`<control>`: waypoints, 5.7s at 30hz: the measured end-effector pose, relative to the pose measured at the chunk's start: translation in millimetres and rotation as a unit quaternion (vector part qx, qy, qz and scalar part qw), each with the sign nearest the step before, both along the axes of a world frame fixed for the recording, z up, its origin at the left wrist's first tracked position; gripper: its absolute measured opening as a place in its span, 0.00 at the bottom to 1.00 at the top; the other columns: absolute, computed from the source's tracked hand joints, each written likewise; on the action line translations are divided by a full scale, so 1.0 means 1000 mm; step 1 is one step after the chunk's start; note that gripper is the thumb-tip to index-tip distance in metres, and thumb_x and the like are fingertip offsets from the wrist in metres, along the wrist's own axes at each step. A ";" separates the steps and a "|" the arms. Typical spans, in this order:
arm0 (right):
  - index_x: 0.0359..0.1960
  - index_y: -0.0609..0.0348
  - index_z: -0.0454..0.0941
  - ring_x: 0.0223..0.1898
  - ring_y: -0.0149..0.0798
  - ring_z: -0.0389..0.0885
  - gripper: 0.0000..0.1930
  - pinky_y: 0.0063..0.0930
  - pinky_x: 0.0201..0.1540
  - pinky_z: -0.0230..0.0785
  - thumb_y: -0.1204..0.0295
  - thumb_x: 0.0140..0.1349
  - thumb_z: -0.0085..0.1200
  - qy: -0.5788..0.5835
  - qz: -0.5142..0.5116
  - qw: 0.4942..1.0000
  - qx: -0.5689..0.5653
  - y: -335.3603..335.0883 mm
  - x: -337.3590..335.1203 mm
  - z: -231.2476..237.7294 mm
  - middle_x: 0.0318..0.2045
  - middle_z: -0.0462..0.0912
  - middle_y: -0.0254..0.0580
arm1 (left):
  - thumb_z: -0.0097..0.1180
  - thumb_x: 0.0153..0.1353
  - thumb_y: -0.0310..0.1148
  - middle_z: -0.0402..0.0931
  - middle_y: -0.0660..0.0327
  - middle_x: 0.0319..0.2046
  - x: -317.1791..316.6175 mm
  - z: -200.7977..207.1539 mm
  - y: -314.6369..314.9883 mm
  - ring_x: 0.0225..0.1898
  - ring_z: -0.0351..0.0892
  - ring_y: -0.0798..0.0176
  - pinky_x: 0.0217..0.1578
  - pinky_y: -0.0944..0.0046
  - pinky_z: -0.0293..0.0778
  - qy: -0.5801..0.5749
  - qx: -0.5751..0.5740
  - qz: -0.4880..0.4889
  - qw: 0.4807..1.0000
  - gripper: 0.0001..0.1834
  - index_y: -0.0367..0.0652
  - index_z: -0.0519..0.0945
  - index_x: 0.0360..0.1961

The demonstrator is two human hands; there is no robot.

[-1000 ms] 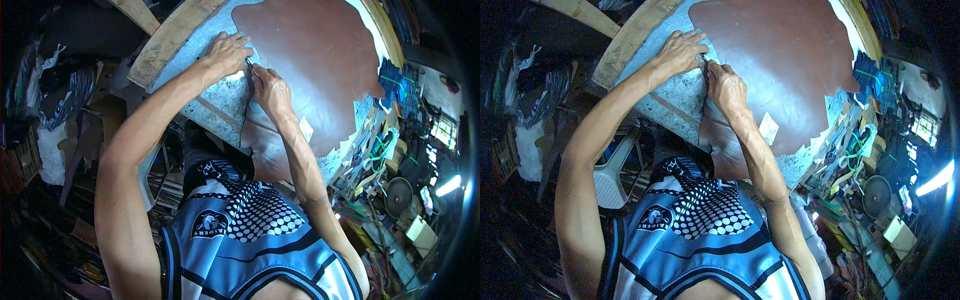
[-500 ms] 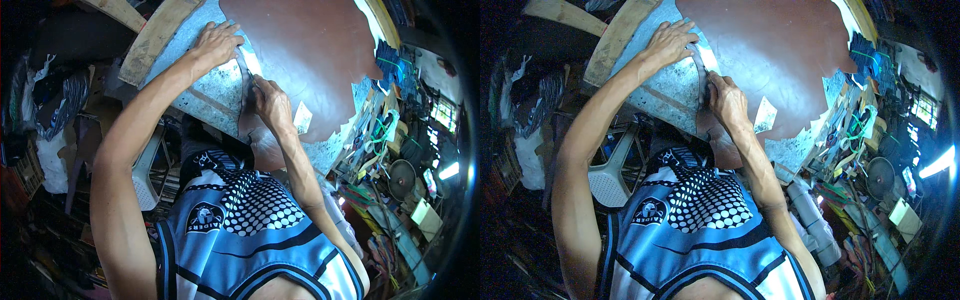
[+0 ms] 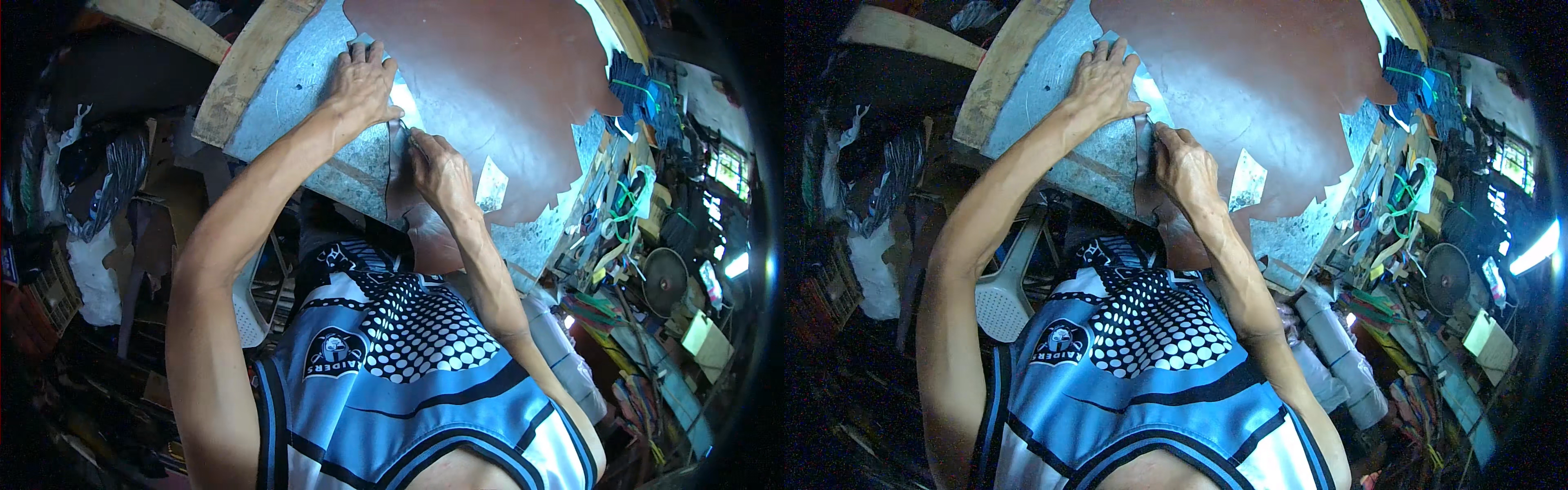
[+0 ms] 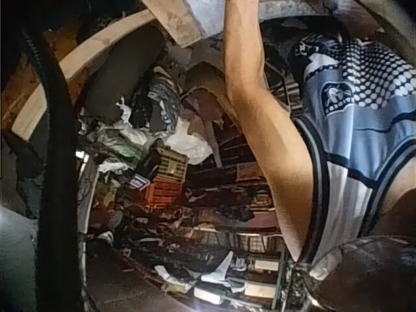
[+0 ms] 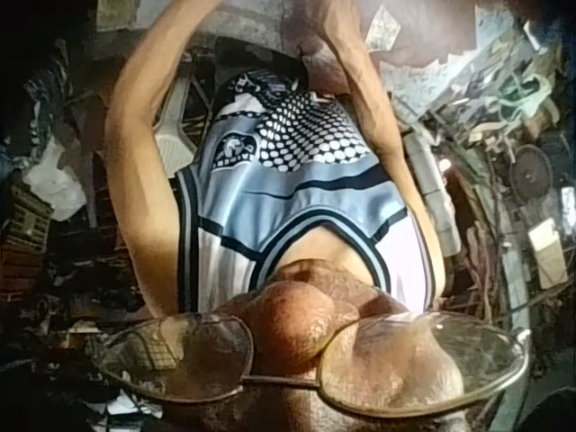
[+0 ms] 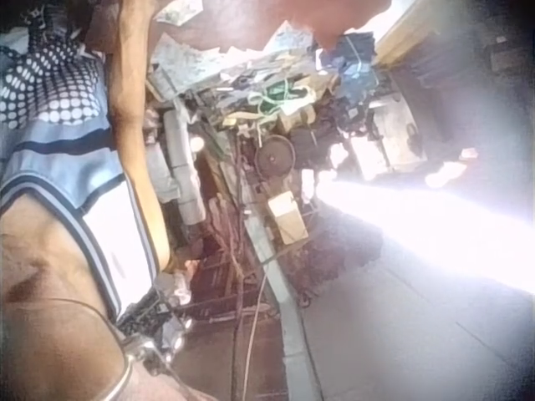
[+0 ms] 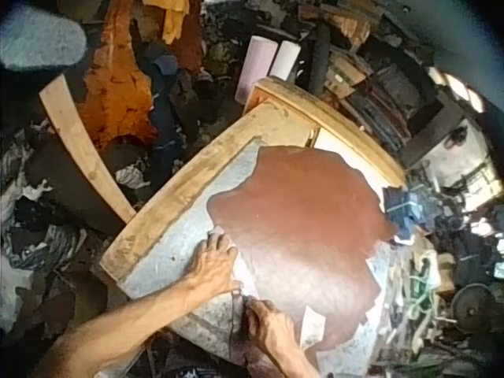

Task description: Manually cut leather components for footwear using a hand blade and metal templates.

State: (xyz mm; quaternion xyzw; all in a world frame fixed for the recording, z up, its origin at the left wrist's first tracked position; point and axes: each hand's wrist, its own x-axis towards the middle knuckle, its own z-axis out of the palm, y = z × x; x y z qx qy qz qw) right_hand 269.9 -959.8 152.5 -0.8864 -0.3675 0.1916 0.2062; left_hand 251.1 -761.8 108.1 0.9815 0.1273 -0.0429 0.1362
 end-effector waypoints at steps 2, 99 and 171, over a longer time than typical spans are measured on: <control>0.50 0.61 0.79 0.40 0.60 0.82 0.15 0.45 0.42 0.74 0.72 0.63 0.54 0.002 0.000 1.000 0.004 -0.002 0.001 -0.003 0.41 0.82 0.56 | 0.72 0.41 0.56 0.63 0.42 0.63 0.001 0.001 0.001 0.64 0.62 0.38 0.56 0.40 0.67 0.003 -0.002 0.003 1.000 0.43 0.34 0.76 0.52; 0.50 0.48 0.78 0.46 0.52 0.83 0.14 0.41 0.47 0.77 0.70 0.63 0.54 0.036 0.260 0.964 -0.043 -0.053 0.058 -0.004 0.60 0.76 0.42 | 0.76 0.35 0.54 0.64 0.41 0.57 -0.009 0.016 -0.043 0.63 0.63 0.40 0.61 0.42 0.62 0.072 0.057 -0.014 0.996 0.49 0.30 0.72 0.54; 0.54 0.54 0.77 0.37 0.59 0.82 0.16 0.48 0.40 0.76 0.70 0.64 0.50 -0.046 0.214 0.974 0.060 0.124 0.119 -0.035 0.39 0.81 0.58 | 0.71 0.42 0.55 0.53 0.40 0.68 -0.001 0.015 -0.021 0.71 0.47 0.38 0.69 0.39 0.46 0.096 -0.020 0.087 0.991 0.58 0.26 0.61 0.66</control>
